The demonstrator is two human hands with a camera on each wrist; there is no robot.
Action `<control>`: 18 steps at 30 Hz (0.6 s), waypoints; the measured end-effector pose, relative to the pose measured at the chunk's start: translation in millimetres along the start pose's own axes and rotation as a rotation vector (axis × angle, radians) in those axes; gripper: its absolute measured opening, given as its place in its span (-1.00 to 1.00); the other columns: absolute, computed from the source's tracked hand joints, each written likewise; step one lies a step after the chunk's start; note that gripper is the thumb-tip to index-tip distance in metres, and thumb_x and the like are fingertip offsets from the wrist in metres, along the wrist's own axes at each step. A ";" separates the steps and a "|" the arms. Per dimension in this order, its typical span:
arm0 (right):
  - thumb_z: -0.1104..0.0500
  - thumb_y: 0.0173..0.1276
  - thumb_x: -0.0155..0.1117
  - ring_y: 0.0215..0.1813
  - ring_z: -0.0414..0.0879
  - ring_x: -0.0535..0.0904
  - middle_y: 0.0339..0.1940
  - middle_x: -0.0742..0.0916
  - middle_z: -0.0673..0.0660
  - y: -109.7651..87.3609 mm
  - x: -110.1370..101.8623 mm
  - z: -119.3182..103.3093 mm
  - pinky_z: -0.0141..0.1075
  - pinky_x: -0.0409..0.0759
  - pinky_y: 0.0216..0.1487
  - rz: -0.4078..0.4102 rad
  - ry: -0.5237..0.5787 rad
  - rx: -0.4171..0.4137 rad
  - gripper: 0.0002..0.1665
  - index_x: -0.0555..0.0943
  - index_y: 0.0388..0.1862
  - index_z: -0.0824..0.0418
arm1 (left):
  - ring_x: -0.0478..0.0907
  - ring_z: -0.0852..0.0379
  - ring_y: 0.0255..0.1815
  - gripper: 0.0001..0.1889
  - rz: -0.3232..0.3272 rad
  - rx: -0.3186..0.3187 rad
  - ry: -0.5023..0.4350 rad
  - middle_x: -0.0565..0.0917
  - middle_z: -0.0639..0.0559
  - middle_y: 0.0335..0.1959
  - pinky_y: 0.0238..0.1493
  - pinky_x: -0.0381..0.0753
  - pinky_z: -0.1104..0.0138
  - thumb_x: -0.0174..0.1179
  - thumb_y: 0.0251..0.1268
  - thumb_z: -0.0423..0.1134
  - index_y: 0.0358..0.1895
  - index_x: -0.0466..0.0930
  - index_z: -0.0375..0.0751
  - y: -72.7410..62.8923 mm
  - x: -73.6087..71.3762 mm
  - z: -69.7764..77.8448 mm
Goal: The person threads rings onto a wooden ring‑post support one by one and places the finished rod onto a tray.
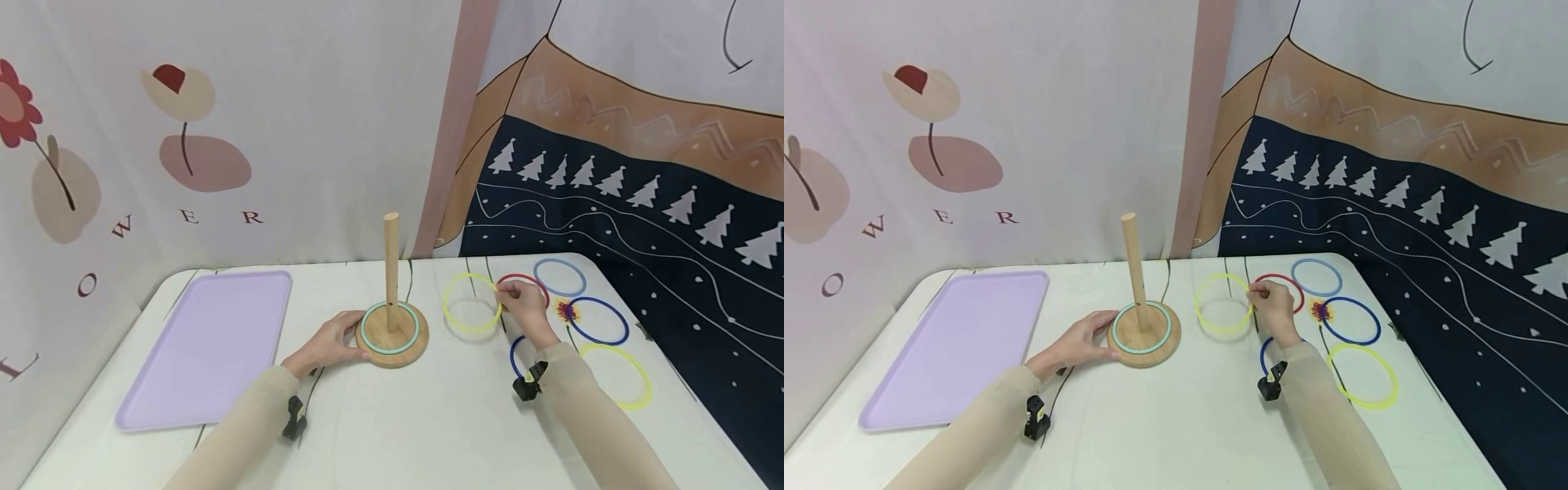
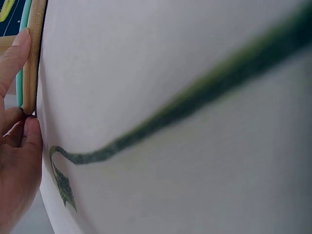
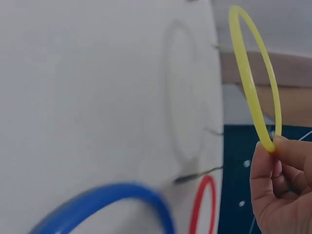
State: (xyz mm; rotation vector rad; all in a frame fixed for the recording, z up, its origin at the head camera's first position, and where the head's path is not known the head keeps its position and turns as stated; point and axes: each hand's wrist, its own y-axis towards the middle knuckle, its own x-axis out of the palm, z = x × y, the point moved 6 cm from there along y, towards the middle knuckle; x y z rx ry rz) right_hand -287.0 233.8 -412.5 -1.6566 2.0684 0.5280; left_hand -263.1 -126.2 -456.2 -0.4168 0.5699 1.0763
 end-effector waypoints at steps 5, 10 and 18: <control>0.21 0.38 0.16 -0.34 -0.28 0.57 -0.16 0.65 0.20 1.8 -0.8 -13.4 -0.41 0.72 -0.15 0.007 0.151 0.068 -0.72 0.58 0.00 0.31 | 0.24 -0.10 0.39 -0.04 0.002 0.000 -0.007 0.29 -0.20 0.36 0.42 0.29 0.24 0.50 -0.14 -0.08 0.37 0.21 -0.33 -0.2 -0.1 0.1; 0.18 0.39 0.15 -0.32 -0.32 0.57 -0.23 0.62 0.08 -0.2 -3.8 -34.6 -0.48 0.69 -0.13 0.027 0.306 0.050 -0.67 0.55 0.05 0.33 | 0.24 -0.09 0.39 -0.04 0.004 0.000 -0.007 0.30 -0.20 0.36 0.42 0.29 0.24 0.50 -0.14 -0.09 0.37 0.21 -0.34 -0.3 -0.2 0.4; 0.26 0.30 0.24 -0.34 -0.28 0.57 -0.36 0.60 -0.02 -5.1 -6.7 -77.5 -0.56 0.68 -0.23 0.052 0.573 0.030 -0.86 0.59 -0.16 0.17 | 0.25 -0.09 0.38 -0.05 0.007 -0.002 -0.001 0.30 -0.20 0.36 0.42 0.30 0.24 0.50 -0.14 -0.09 0.37 0.22 -0.33 -0.2 0.0 0.0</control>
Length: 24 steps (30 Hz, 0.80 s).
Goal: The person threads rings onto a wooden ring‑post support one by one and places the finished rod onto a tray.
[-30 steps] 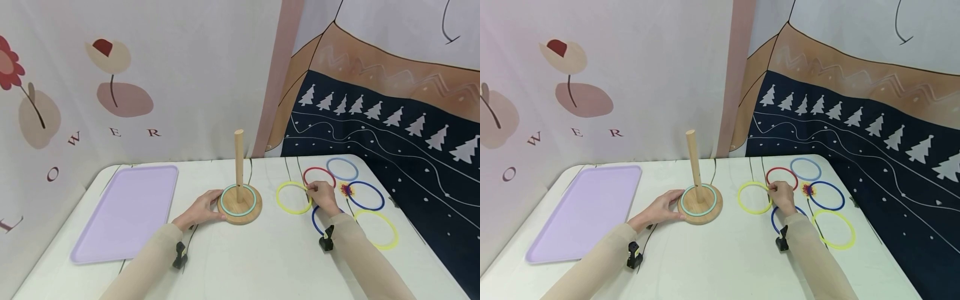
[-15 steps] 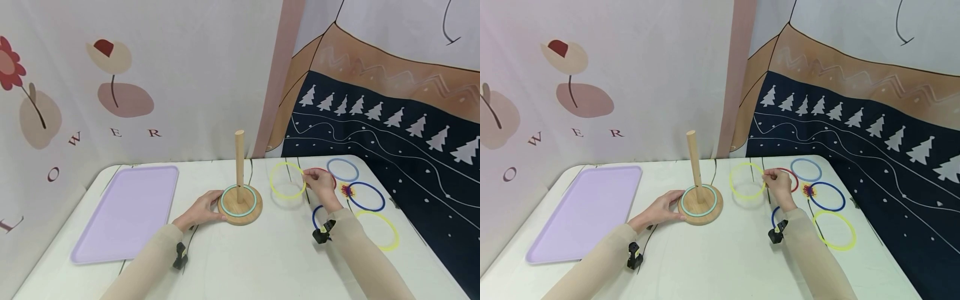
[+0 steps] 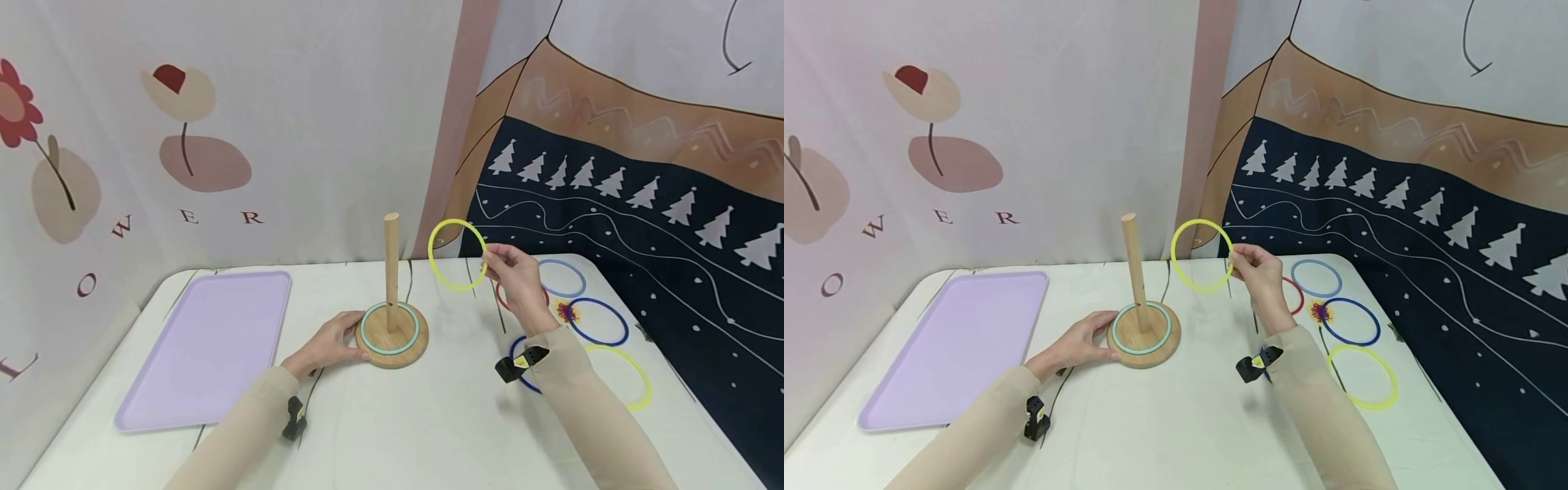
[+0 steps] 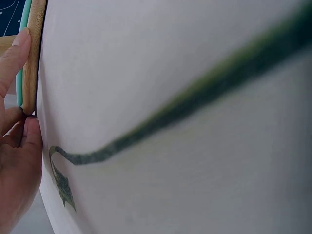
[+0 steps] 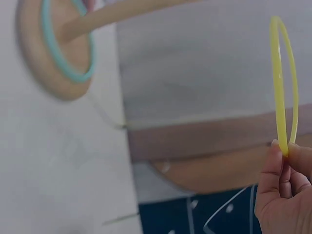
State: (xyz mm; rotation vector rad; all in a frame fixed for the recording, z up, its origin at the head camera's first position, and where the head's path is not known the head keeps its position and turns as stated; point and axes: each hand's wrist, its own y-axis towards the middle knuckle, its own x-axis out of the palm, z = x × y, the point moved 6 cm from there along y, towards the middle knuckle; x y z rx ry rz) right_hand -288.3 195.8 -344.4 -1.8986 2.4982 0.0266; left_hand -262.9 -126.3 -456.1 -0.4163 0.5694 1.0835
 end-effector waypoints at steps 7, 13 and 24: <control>0.31 0.26 0.27 -0.30 -0.20 0.59 -0.35 0.63 0.02 -7.0 19.8 -27.7 -0.54 0.69 -0.23 -0.038 0.189 -0.031 -0.88 0.61 -0.27 0.11 | 0.25 -0.10 0.38 -0.05 0.002 0.005 0.006 0.30 -0.20 0.36 0.41 0.30 0.24 0.50 -0.14 -0.10 0.37 0.22 -0.33 0.0 0.1 -0.2; 0.33 0.26 0.27 -0.34 -0.22 0.56 -0.39 0.64 0.00 -14.4 37.4 -46.4 -0.56 0.65 -0.31 -0.098 0.247 -0.067 -0.88 0.61 -0.28 0.12 | 0.27 -0.09 0.37 -0.05 0.004 -0.004 0.005 0.30 -0.20 0.36 0.41 0.31 0.24 0.50 -0.14 -0.10 0.37 0.22 -0.33 0.2 0.2 -1.5; 0.32 0.28 0.25 -0.34 -0.22 0.55 -0.40 0.62 0.01 -20.5 64.6 -62.2 -0.51 0.68 -0.24 -0.180 0.184 -0.126 -0.89 0.62 -0.25 0.14 | 0.27 -0.08 0.37 -0.05 0.003 -0.008 -0.006 0.30 -0.18 0.36 0.41 0.31 0.23 0.50 -0.14 -0.08 0.37 0.23 -0.32 0.4 0.6 -3.8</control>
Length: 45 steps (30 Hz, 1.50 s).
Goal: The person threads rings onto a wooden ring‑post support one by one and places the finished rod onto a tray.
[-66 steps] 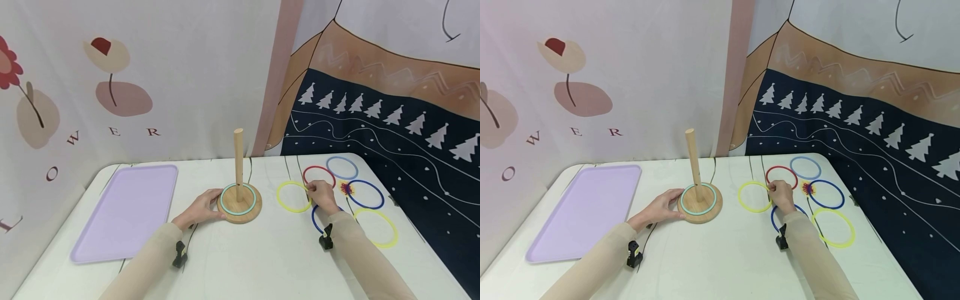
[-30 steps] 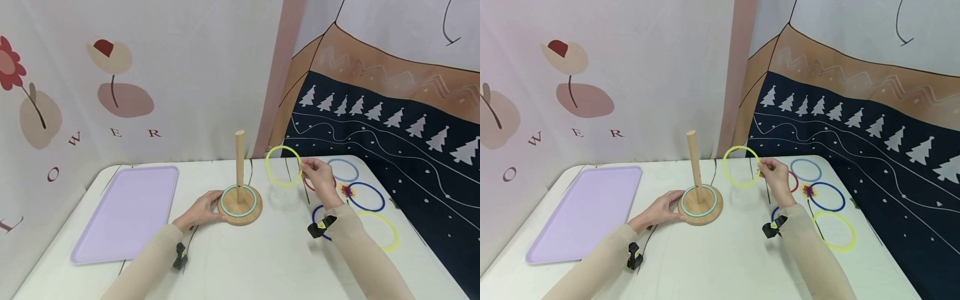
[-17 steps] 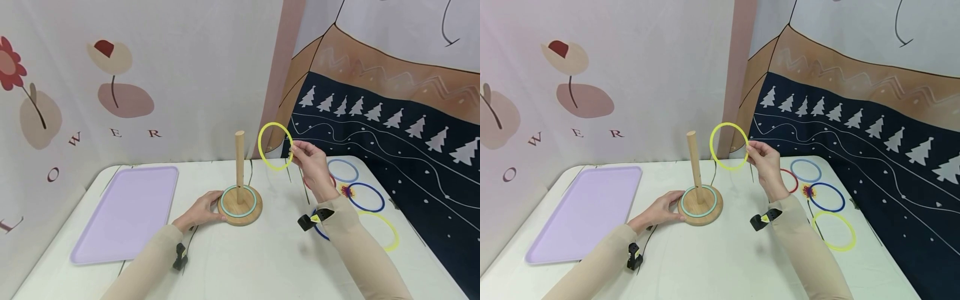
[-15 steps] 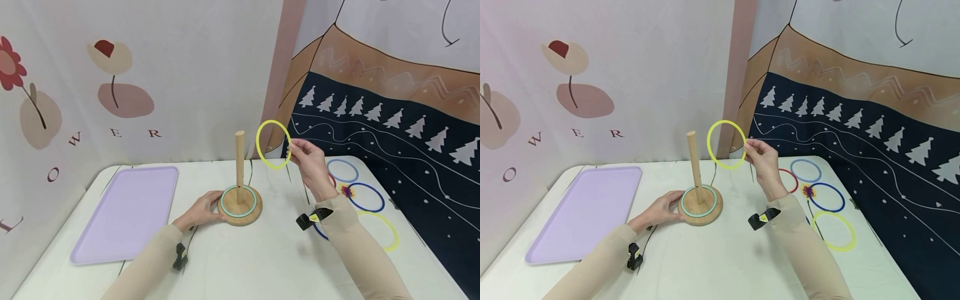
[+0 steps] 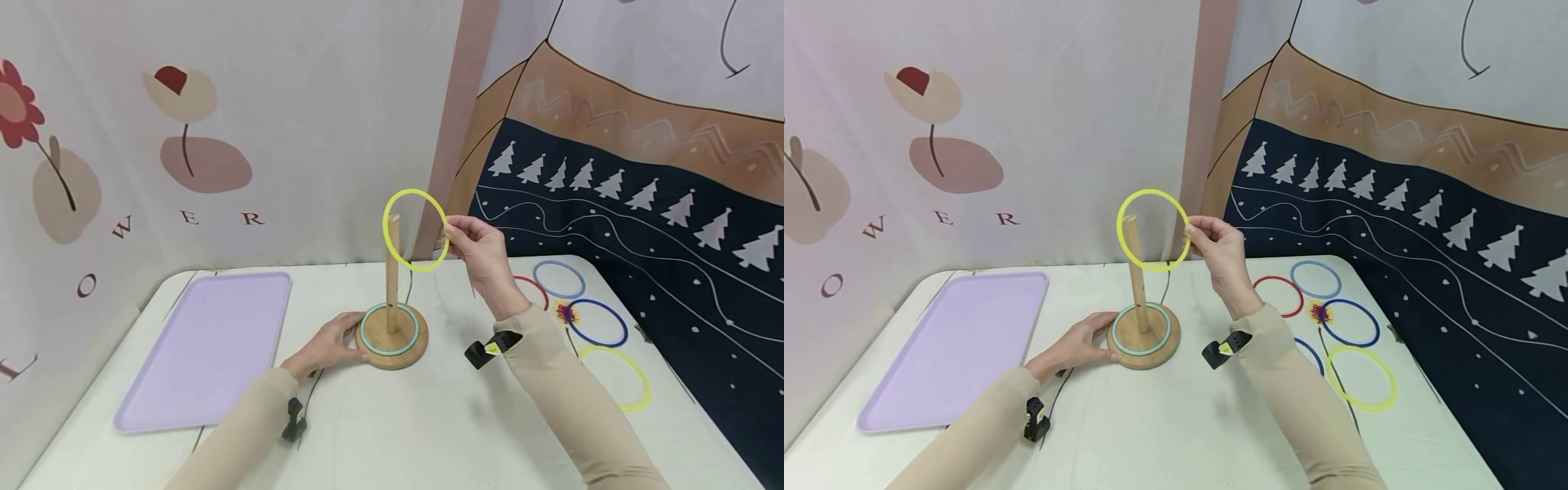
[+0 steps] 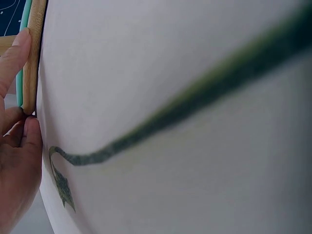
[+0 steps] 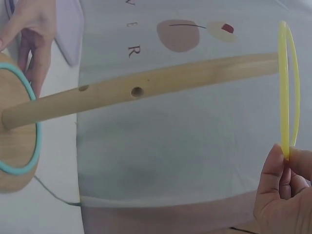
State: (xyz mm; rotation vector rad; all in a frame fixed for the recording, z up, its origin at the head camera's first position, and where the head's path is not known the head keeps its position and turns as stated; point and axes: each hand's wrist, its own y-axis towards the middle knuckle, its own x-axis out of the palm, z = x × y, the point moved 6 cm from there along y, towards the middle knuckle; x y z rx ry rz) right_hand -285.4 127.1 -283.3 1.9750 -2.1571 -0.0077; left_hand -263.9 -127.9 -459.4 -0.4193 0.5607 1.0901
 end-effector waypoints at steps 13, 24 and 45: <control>0.32 0.28 0.26 -0.41 -0.25 0.55 -0.45 0.60 0.00 1.7 21.3 22.1 -0.49 0.70 -0.26 -0.035 -0.080 0.033 -0.76 0.58 -0.09 0.40 | 0.26 -0.09 0.37 -0.05 0.001 0.011 0.003 0.30 -0.19 0.36 0.41 0.31 0.21 0.50 -0.14 -0.08 0.37 0.23 -0.33 0.0 0.9 -0.1; 0.33 0.31 0.21 -0.39 -0.24 0.57 -0.41 0.61 0.04 -4.0 16.4 71.5 -0.49 0.70 -0.31 -0.023 -0.193 0.130 -0.76 0.60 -0.07 0.40 | 0.26 -0.10 0.37 -0.07 -0.002 0.035 0.017 0.32 -0.20 0.35 0.41 0.31 0.18 0.50 -0.12 -0.11 0.37 0.23 -0.32 -0.9 0.0 2.8; 0.38 0.21 0.26 -0.48 -0.24 0.50 -0.45 0.68 0.14 -19.7 14.3 145.0 -0.41 0.69 -0.41 -0.053 -0.554 0.187 -0.90 0.66 -0.30 0.38 | 0.26 -0.09 0.38 -0.08 -0.008 0.050 0.012 0.31 -0.21 0.34 0.42 0.30 0.23 0.49 -0.11 -0.13 0.36 0.23 -0.35 -0.2 -1.4 3.7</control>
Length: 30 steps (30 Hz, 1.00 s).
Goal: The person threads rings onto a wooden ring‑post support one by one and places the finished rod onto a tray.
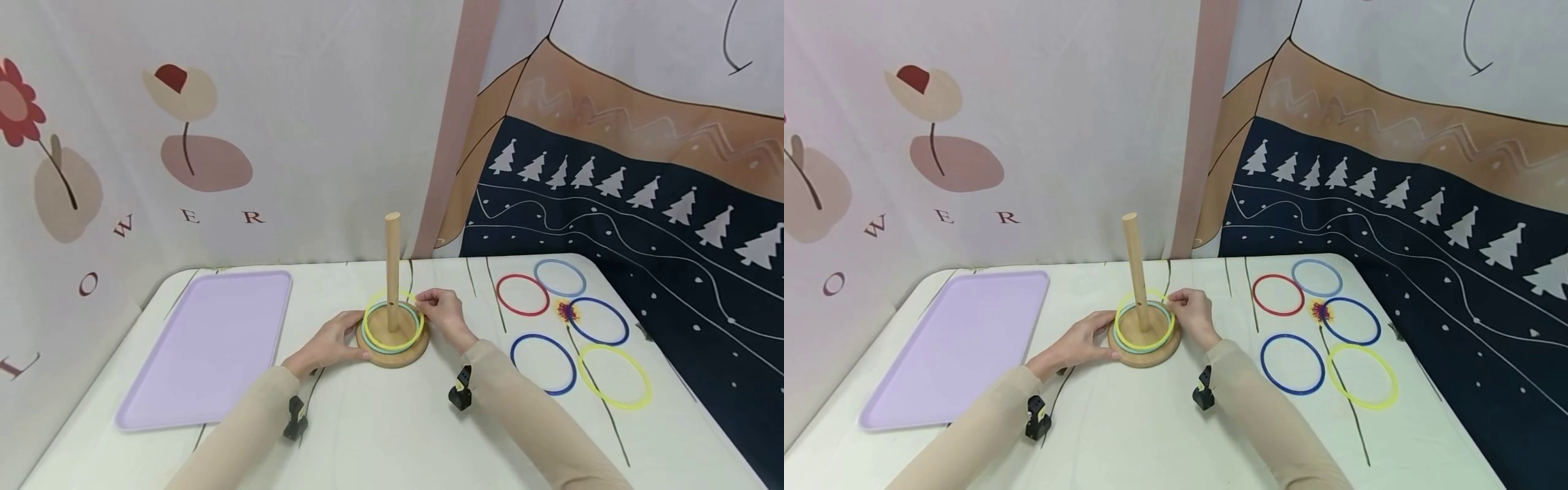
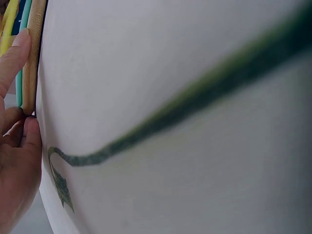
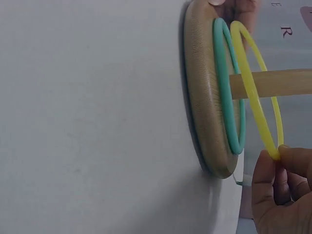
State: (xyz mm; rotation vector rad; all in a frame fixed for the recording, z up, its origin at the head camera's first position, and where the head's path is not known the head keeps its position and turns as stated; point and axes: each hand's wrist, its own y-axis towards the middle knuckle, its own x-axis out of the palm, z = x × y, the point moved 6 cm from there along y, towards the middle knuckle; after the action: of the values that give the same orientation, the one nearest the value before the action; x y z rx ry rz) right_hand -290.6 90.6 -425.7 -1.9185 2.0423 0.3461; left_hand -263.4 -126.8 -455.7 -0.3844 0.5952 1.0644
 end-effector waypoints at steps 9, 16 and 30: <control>0.35 0.22 0.28 -0.53 -0.24 0.51 -0.46 0.70 0.15 1.2 6.9 3.4 -0.52 0.58 -0.56 -0.016 -0.087 -0.013 -0.92 0.67 -0.33 0.36 | 0.26 -0.10 0.37 -0.07 0.002 -0.009 0.003 0.31 -0.21 0.34 0.41 0.30 0.22 0.49 -0.12 -0.13 0.37 0.23 -0.35 0.7 0.3 -1.5; 0.35 0.22 0.27 -0.56 -0.25 0.50 -0.47 0.69 0.13 1.0 9.9 3.2 -0.52 0.56 -0.60 -0.019 -0.185 -0.059 -0.92 0.68 -0.34 0.34 | 0.27 -0.11 0.37 -0.09 0.007 0.009 -0.002 0.33 -0.21 0.33 0.40 0.31 0.21 0.50 -0.12 -0.14 0.35 0.25 -0.33 0.9 0.5 -2.0; 0.33 0.18 0.32 -0.64 -0.26 0.46 -0.55 0.66 0.11 4.9 14.4 5.4 -0.52 0.53 -0.68 -0.022 -0.251 -0.069 -0.95 0.67 -0.38 0.32 | 0.24 -0.10 0.39 -0.09 0.007 -0.006 -0.019 0.33 -0.17 0.34 0.41 0.32 0.18 0.50 -0.13 -0.08 0.36 0.27 -0.23 -0.1 1.1 -2.5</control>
State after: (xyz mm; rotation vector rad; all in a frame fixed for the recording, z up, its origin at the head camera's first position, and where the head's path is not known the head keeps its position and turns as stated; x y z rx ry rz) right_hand -295.8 79.8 -436.4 -1.8302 1.8672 0.6257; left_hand -263.6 -127.5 -458.3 -0.3779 0.5768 1.0754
